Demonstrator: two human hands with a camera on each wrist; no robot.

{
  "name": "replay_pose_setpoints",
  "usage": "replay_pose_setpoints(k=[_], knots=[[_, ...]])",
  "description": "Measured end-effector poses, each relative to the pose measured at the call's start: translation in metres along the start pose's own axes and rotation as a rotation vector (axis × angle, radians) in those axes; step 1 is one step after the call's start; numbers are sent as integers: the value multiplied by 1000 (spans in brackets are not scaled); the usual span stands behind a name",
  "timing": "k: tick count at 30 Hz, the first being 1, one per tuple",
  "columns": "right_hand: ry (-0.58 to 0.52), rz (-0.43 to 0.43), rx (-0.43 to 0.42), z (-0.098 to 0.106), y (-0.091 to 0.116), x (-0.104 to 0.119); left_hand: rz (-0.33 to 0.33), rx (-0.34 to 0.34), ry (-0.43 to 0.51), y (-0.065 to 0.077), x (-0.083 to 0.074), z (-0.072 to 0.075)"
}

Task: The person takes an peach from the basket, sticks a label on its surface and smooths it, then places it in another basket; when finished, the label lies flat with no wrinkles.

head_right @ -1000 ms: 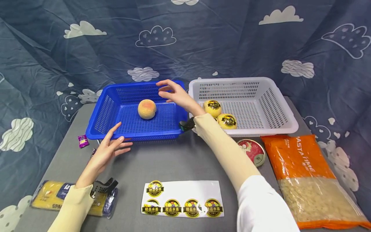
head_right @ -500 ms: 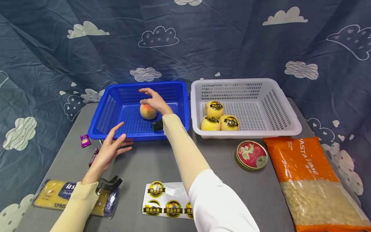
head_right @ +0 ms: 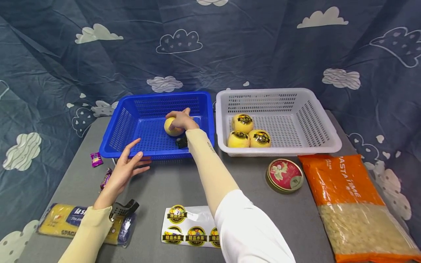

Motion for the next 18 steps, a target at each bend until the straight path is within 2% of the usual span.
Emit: replay_pose_setpoints(k=[4,9,13,18], knots=[[-44,1,-32,9,3,-10,4,-3,3,-1,1,0],[-55,61,-69,21,6,-5,9,-2,-6,-1,1,1],[-196,145,-27,34,15,6,7,-3,-11,0,0,0],[-373,301,0,60,46,27,4,-2,-12,-1,1,1]])
Point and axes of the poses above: each hand's wrist, its own y-axis away from the middle knuckle, its own z-axis out of the back of the hand, x = y × z, the point moved 9 cm from there along -y, towards the middle knuckle, and after that the axes turned 1 degree about x, right-handed, at the moved point
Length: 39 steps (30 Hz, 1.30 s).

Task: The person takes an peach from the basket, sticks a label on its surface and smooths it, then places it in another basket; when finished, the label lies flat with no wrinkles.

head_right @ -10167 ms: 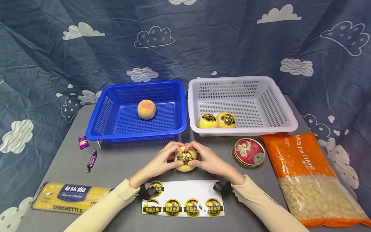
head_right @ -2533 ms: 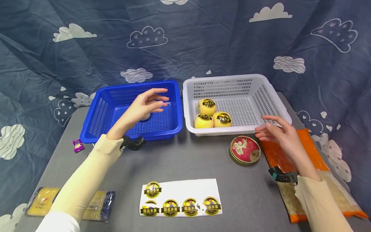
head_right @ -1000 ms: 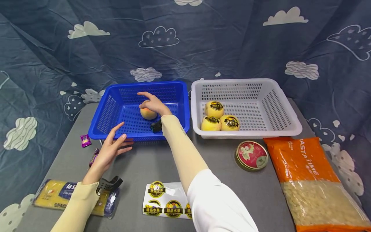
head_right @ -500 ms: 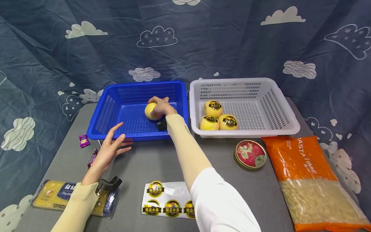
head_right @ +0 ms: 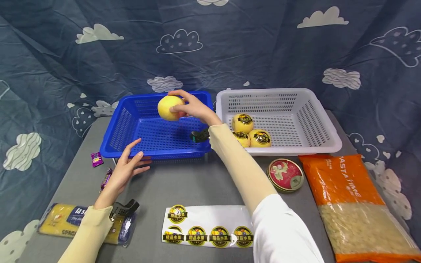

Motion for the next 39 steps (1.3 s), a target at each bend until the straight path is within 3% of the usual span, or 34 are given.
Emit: replay_pose_setpoints(k=[5,9,15,22,27,30,31,33,39], knots=[[-75,129,-6,10,45,39,-6,-5,-9,0,1,1],[-47,154,5,10,87,48,-13,-3,-17,1,0,-1],[-38,173,70,6,135,13,-51,0,-12,0,1,-2],[-169,201,131,-8,182,-26,-82,7,-25,0,1,-1],[-111,179,146,-23,199,-55,-128,68,40,-8,14,5],[-29,170,132,-31,204,-68,-123,62,30,-13,25,11],[-6,172,131,-34,205,-68,-103,44,9,-11,22,9],[37,183,133,-39,206,-73,-106,53,21,-19,37,16],[124,217,167,-52,202,-94,-67,12,-17,-5,11,4]])
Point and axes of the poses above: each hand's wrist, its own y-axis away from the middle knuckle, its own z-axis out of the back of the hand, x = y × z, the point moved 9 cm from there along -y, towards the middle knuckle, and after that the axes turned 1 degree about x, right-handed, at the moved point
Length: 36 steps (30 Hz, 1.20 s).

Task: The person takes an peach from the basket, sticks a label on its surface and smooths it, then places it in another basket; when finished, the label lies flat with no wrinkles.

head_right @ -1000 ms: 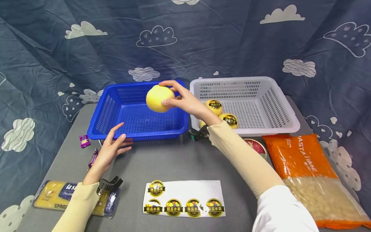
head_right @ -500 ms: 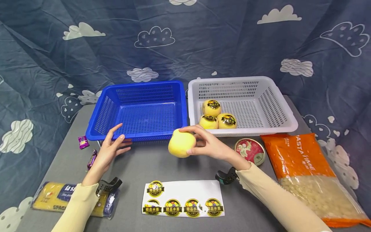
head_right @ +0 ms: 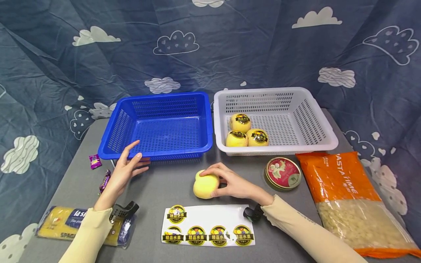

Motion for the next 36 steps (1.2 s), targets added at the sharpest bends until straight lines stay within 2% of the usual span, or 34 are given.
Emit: replay_pose_setpoints(k=[1,8,12,16,22,25,28,32,36], knots=[[21,-4,4,-1,0,1,9,-12,-14,4,-8,-4],[320,-17,0,-1,2,15,-3,-2,-10,5,-12,-5],[369,-22,-23,0,2,25,-2,36,-45,8,-13,-8],[375,28,-74,1,-2,40,-28,156,-162,21,-19,-23],[339,201,-113,-15,-9,71,-128,398,-504,56,-18,-62],[324,257,-58,-34,-11,79,-157,472,-646,72,-11,-77],[309,248,45,-58,-12,78,-184,508,-778,85,-3,-87],[347,136,181,-86,-12,65,-220,518,-917,94,8,-96],[444,36,269,-102,-9,51,-231,506,-991,99,17,-101]])
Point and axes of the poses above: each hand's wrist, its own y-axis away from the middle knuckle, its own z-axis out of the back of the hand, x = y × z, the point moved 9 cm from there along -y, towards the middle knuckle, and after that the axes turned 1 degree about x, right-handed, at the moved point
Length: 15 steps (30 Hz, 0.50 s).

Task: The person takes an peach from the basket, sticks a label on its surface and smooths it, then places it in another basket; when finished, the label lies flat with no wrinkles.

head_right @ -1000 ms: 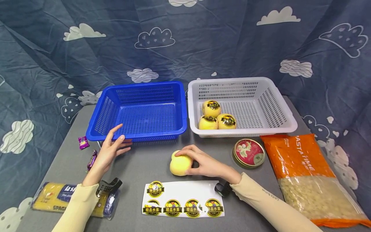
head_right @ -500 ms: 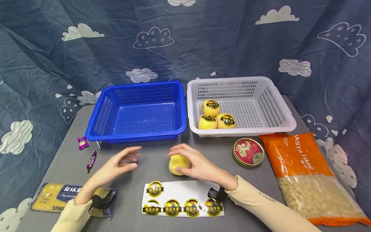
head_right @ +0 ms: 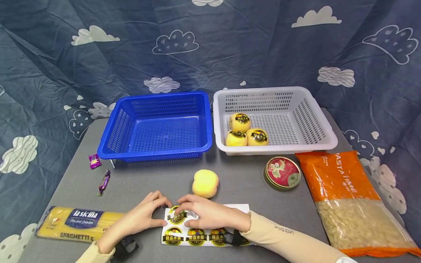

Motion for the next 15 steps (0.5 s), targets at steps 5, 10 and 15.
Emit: replay_pose_setpoints(k=[5,10,15], knots=[[124,-9,45,-14,1,0,0,-11,-58,1,-2,-6],[259,19,32,-18,1,3,-23,-27,-92,0,-5,-8],[248,30,-3,-15,2,4,-47,-36,-96,0,-6,-7]])
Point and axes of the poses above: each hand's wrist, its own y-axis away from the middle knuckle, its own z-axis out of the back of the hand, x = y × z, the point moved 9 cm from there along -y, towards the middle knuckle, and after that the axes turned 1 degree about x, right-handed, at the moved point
